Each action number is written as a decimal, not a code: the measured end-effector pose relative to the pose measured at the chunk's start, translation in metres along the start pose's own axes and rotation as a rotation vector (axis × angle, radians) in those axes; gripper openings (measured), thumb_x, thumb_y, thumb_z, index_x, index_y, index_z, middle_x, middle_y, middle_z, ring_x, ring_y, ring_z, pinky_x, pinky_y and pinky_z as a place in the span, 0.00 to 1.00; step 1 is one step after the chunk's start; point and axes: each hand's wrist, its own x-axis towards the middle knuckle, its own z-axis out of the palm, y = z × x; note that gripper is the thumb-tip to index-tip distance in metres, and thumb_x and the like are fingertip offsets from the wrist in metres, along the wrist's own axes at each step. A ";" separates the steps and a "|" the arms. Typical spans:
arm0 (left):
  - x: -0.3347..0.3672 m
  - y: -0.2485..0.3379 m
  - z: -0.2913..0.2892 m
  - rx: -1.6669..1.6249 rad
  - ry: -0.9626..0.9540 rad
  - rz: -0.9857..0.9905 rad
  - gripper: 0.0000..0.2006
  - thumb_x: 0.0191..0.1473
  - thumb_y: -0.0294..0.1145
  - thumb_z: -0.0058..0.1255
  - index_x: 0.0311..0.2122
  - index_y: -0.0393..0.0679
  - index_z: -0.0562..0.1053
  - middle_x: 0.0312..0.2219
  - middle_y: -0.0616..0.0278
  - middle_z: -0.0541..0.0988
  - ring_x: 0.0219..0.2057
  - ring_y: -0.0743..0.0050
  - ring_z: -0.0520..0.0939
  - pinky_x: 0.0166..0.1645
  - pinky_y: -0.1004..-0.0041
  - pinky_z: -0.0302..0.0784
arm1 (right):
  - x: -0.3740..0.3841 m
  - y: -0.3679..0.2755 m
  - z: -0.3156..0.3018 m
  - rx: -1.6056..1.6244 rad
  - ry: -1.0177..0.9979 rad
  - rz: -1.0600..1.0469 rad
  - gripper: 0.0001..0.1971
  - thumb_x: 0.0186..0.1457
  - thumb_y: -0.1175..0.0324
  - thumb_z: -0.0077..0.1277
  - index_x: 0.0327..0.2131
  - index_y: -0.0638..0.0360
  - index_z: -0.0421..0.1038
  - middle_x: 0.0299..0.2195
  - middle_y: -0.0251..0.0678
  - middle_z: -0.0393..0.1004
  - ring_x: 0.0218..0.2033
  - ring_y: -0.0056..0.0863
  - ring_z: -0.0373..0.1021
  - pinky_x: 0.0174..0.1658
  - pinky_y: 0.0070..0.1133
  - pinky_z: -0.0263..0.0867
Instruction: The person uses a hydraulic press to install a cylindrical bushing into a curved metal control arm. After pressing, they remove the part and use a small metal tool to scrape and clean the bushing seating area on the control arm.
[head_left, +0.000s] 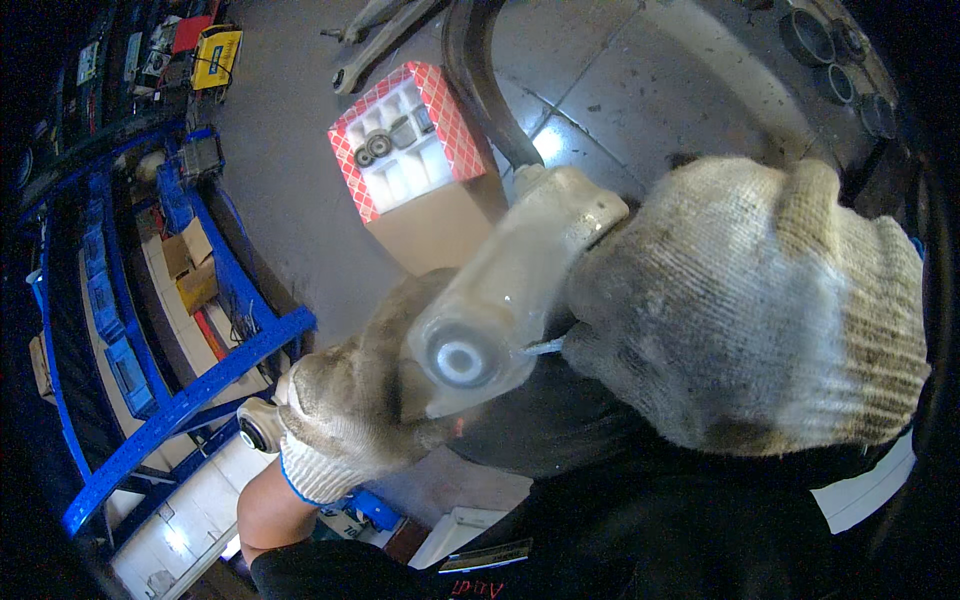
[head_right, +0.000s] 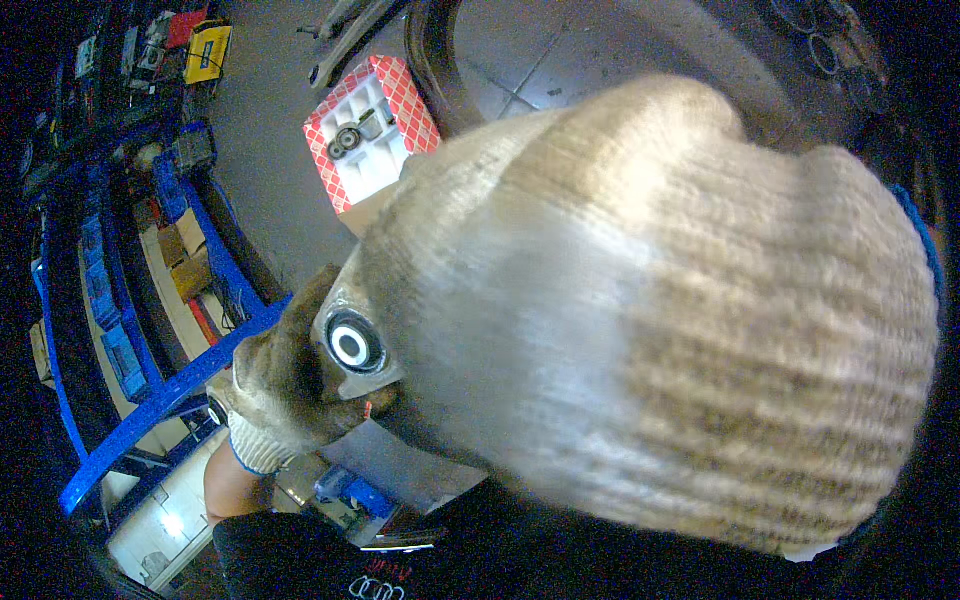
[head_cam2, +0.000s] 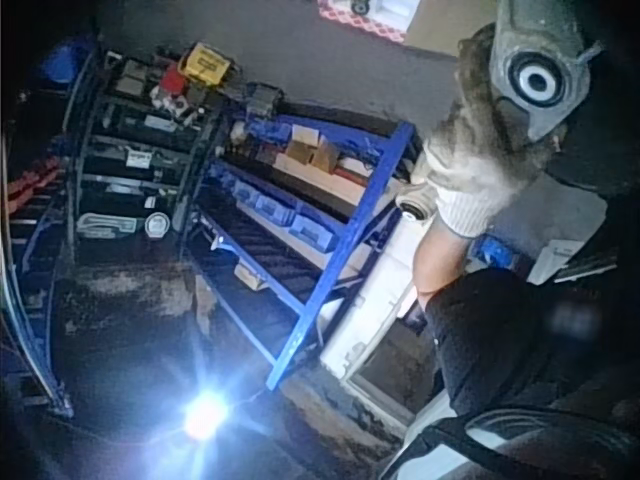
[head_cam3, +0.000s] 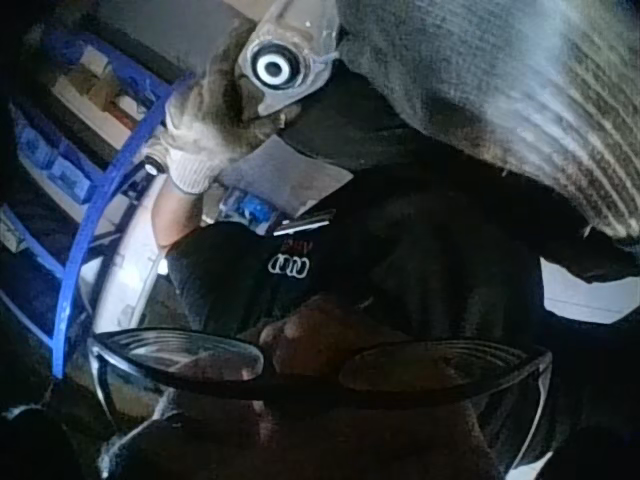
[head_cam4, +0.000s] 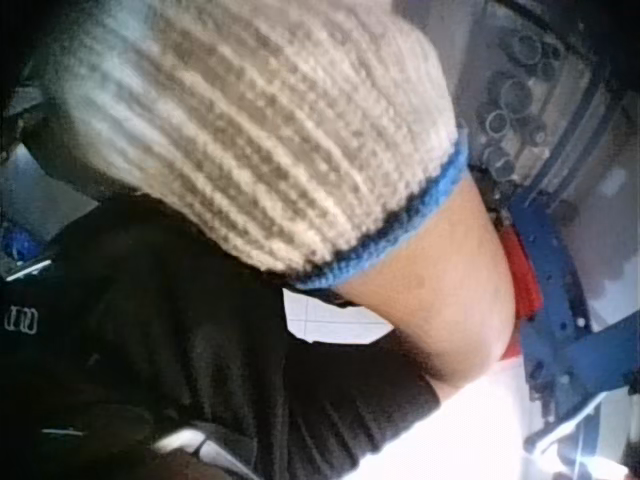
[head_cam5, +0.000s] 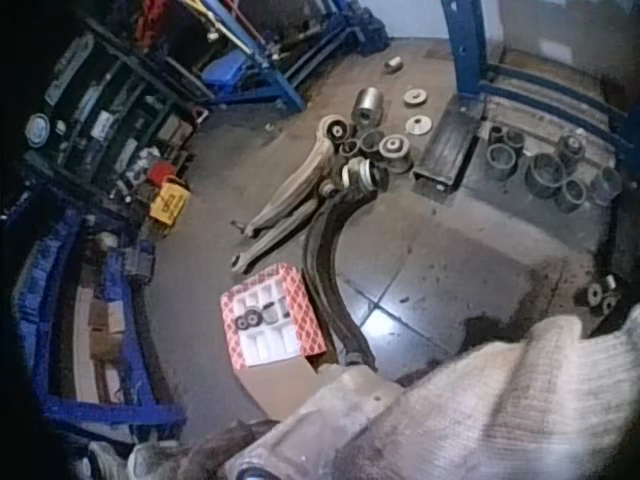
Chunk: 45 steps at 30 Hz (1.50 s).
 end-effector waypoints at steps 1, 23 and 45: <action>0.000 0.000 0.000 -0.012 -0.011 -0.018 0.49 0.39 0.48 0.71 0.64 0.42 0.58 0.45 0.45 0.80 0.42 0.50 0.85 0.44 0.61 0.84 | 0.000 0.000 0.000 0.001 -0.005 -0.001 0.21 0.66 0.57 0.44 0.58 0.56 0.64 0.51 0.47 0.70 0.53 0.33 0.71 0.52 0.29 0.75; -0.001 -0.002 0.003 0.098 -0.051 -0.094 0.52 0.35 0.51 0.73 0.62 0.35 0.60 0.38 0.47 0.83 0.36 0.49 0.86 0.39 0.61 0.82 | 0.017 0.027 -0.002 1.848 -0.388 0.820 0.23 0.66 0.57 0.43 0.60 0.55 0.62 0.54 0.47 0.69 0.56 0.31 0.69 0.54 0.28 0.74; 0.007 0.004 0.000 0.124 -0.027 -0.021 0.54 0.32 0.53 0.73 0.62 0.38 0.60 0.34 0.49 0.83 0.30 0.50 0.85 0.33 0.60 0.81 | 0.022 0.086 0.038 2.124 -0.663 0.539 0.23 0.64 0.59 0.48 0.60 0.55 0.62 0.55 0.45 0.68 0.53 0.30 0.72 0.53 0.28 0.75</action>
